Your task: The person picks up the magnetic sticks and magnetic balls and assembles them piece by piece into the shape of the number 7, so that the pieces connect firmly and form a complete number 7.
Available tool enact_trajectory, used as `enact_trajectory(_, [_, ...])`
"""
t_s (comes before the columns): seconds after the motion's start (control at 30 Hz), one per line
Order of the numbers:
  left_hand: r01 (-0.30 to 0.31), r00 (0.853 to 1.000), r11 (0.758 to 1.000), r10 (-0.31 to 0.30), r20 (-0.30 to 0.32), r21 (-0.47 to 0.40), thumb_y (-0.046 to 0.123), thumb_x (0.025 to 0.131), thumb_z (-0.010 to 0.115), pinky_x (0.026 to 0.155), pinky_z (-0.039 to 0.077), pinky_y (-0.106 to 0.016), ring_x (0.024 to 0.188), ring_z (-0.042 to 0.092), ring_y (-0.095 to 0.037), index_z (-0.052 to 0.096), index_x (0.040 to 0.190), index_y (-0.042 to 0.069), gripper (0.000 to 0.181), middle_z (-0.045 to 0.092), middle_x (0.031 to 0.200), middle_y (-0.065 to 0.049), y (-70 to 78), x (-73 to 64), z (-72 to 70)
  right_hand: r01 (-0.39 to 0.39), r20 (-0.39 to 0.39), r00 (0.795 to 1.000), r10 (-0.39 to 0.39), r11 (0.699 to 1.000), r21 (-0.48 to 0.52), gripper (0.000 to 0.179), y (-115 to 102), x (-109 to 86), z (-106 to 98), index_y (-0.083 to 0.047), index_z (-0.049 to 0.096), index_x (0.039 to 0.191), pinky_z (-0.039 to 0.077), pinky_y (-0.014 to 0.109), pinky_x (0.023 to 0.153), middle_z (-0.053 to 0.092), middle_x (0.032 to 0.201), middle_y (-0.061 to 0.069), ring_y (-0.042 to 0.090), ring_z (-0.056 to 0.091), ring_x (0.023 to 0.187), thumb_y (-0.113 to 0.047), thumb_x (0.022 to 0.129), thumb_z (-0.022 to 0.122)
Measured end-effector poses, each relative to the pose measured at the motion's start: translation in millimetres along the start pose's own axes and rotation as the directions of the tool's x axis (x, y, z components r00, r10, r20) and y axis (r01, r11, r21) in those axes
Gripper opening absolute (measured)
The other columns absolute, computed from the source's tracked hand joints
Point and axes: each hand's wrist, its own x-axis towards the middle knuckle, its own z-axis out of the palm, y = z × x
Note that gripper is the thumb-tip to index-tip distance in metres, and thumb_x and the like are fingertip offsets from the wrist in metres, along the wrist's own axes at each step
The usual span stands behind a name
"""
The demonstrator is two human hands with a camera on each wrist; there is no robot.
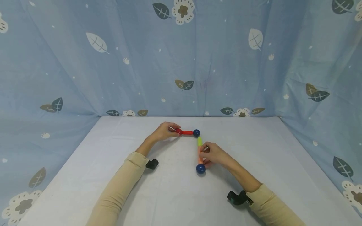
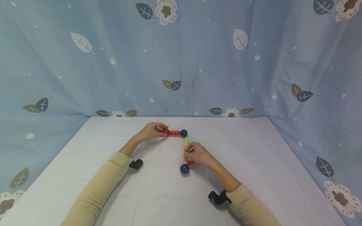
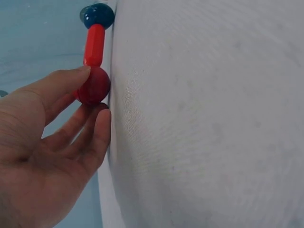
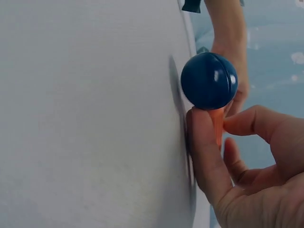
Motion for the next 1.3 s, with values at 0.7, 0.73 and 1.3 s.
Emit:
enact_trajectory(0.7, [-0.001,1.0,1.0,0.001,0.0,-0.009,0.016,0.088,0.074,0.095,0.054,-0.038,0.107,0.068,-0.025,0.067,0.123,0.006,0.037,0.069,0.121,-0.013,0.8,0.3,0.6,-0.023,-0.021,0.999,0.024,0.998,0.054,0.02,-3,2.5,16,-0.006,0.058,0.108,0.059,0.029,0.059,0.063,0.1,0.012,0.018,0.069,0.07,-0.011,0.089,0.064])
enact_trajectory(0.73, [0.002,1.0,1.0,-0.002,0.001,-0.009,0.016,0.088,0.074,0.095,0.054,-0.038,0.107,0.067,-0.026,0.067,0.124,0.006,0.038,0.069,0.121,-0.013,1.4,-0.1,0.5,-0.023,-0.024,0.999,0.024,0.998,0.059,0.02,-3,2.8,16,-0.006,0.058,0.108,0.059,0.029,0.059,0.063,0.099,0.012,0.018,0.069,0.07,-0.011,0.089,0.064])
enact_trajectory(1.3, [0.045,0.999,0.999,-0.045,0.006,-0.006,0.016,0.087,0.075,0.094,0.055,-0.036,0.108,0.066,-0.024,0.067,0.123,0.01,0.038,0.068,0.122,-0.01,1.6,0.8,0.4,-0.021,-0.014,1.0,0.022,0.993,0.114,0.014,-9,3.6,19,-0.004,0.06,0.101,0.06,0.03,0.059,0.062,0.094,0.01,0.017,0.067,0.067,-0.008,0.089,0.062])
